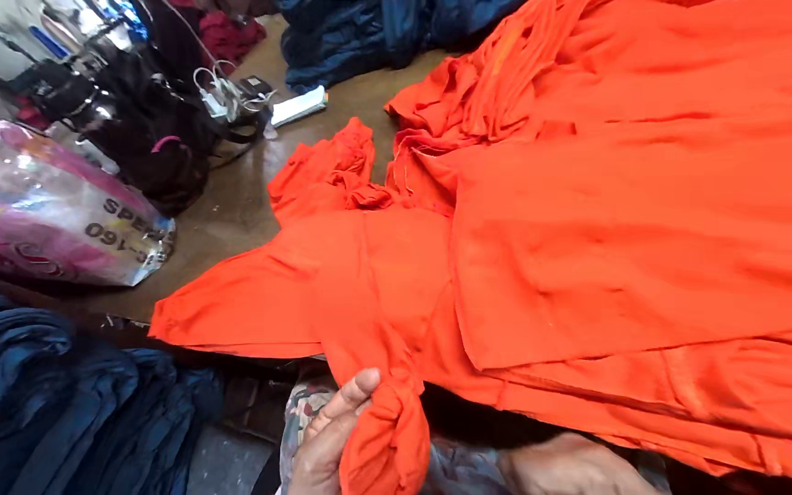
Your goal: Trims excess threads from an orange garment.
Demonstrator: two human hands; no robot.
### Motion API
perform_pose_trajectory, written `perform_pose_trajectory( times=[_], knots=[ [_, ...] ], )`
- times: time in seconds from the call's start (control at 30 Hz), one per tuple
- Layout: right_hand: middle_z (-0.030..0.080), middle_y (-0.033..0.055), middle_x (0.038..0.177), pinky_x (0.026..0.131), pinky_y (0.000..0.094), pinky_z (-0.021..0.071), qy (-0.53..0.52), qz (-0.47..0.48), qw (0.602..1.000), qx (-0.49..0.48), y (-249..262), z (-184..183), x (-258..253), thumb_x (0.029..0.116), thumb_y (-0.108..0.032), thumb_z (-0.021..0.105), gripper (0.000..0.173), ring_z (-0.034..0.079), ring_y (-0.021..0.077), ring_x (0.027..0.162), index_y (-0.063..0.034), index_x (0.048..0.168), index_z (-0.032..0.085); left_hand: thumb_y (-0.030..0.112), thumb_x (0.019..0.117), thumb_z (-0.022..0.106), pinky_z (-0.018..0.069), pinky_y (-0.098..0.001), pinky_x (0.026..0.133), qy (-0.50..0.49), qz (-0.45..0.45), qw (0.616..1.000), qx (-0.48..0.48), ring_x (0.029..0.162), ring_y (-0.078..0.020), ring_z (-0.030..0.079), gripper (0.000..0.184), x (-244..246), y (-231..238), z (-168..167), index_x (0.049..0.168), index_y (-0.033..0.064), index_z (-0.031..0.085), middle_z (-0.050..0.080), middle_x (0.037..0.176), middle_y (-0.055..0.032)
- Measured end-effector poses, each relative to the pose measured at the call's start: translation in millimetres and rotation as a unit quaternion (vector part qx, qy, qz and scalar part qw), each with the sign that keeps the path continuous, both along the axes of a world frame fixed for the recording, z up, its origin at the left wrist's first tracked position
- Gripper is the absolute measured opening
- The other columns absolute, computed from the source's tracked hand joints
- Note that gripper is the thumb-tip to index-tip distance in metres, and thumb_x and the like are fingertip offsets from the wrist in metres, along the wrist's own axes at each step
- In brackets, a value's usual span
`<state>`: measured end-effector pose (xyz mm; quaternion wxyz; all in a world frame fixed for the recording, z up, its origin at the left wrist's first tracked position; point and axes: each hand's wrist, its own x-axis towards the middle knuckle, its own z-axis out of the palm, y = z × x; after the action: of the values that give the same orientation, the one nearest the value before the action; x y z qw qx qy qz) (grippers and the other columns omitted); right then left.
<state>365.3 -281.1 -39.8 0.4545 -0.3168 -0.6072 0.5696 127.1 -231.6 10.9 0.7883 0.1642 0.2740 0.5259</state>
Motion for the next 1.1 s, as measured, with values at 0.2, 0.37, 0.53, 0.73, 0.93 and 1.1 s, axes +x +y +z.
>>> perform_pose_trajectory(
  times=[0.2,0.37,0.53,0.73,0.93,1.1],
  knots=[
    [0.061,-0.0054,0.076,0.046,0.0164,0.0360,0.178,-0.085,0.971,-0.136,8,3,-43,0.1000,-0.025,0.069,0.022,0.045,-0.0008,0.054,-0.0070,0.113,0.072,0.004,0.0975,0.044,0.0557,-0.0388,0.097,-0.060,-0.006,0.998,-0.009,0.109,-0.0224,0.070,0.036,-3,-18,-2,0.125,-0.0006,0.067,0.072,0.116,-0.0166],
    [0.062,0.0009,0.080,0.064,0.0185,0.0478,0.030,-0.139,0.989,0.032,17,36,-63,0.1029,-0.030,0.064,0.032,0.055,0.0020,0.069,0.0015,0.105,0.067,0.002,0.0978,0.042,0.0549,-0.0406,0.099,-0.061,-0.033,0.998,0.010,0.113,-0.0242,0.069,0.040,-9,-21,0,0.131,-0.0007,0.064,0.070,0.121,-0.0177],
    [0.057,0.0047,0.071,0.061,0.0175,0.0432,0.090,-0.085,0.980,0.158,7,36,-62,0.1067,-0.018,0.055,0.030,0.053,0.0030,0.066,0.0012,0.085,0.061,0.006,0.0950,0.052,0.0563,-0.0397,0.097,-0.121,-0.016,0.992,0.009,0.111,-0.0241,0.070,0.035,-27,-21,-5,0.125,-0.0034,0.066,0.071,0.119,-0.0181],
    [0.057,-0.0101,0.067,0.053,0.0181,0.0431,0.161,-0.097,0.979,-0.080,-20,18,-63,0.0992,-0.027,0.068,0.022,0.051,-0.0012,0.058,-0.0164,0.080,0.066,0.013,0.0973,0.053,0.0608,-0.0388,0.088,-0.177,0.028,0.983,-0.037,0.105,-0.0251,0.073,0.029,-45,-21,-16,0.113,-0.0042,0.070,0.073,0.110,-0.0191],
    [0.062,-0.0096,0.070,0.047,0.0154,0.0388,0.160,-0.060,0.965,-0.199,0,27,-93,0.0959,-0.018,0.069,0.003,0.050,-0.0025,0.054,-0.0155,0.098,0.069,0.010,0.0971,0.064,0.0580,-0.0388,0.097,-0.125,-0.075,0.987,0.070,0.112,-0.0236,0.072,0.028,-44,-20,-23,0.122,-0.0001,0.073,0.074,0.118,-0.0173],
    [0.070,-0.0040,0.077,0.053,0.0168,0.0462,0.268,-0.001,0.946,-0.183,4,26,-89,0.0881,-0.010,0.075,0.007,0.059,-0.0004,0.061,-0.0135,0.094,0.074,0.003,0.0924,0.071,0.0621,-0.0308,0.087,0.106,-0.046,0.964,0.241,0.099,-0.0135,0.075,0.027,-46,-18,-23,0.118,0.0068,0.077,0.077,0.111,-0.0082]
  ],
)
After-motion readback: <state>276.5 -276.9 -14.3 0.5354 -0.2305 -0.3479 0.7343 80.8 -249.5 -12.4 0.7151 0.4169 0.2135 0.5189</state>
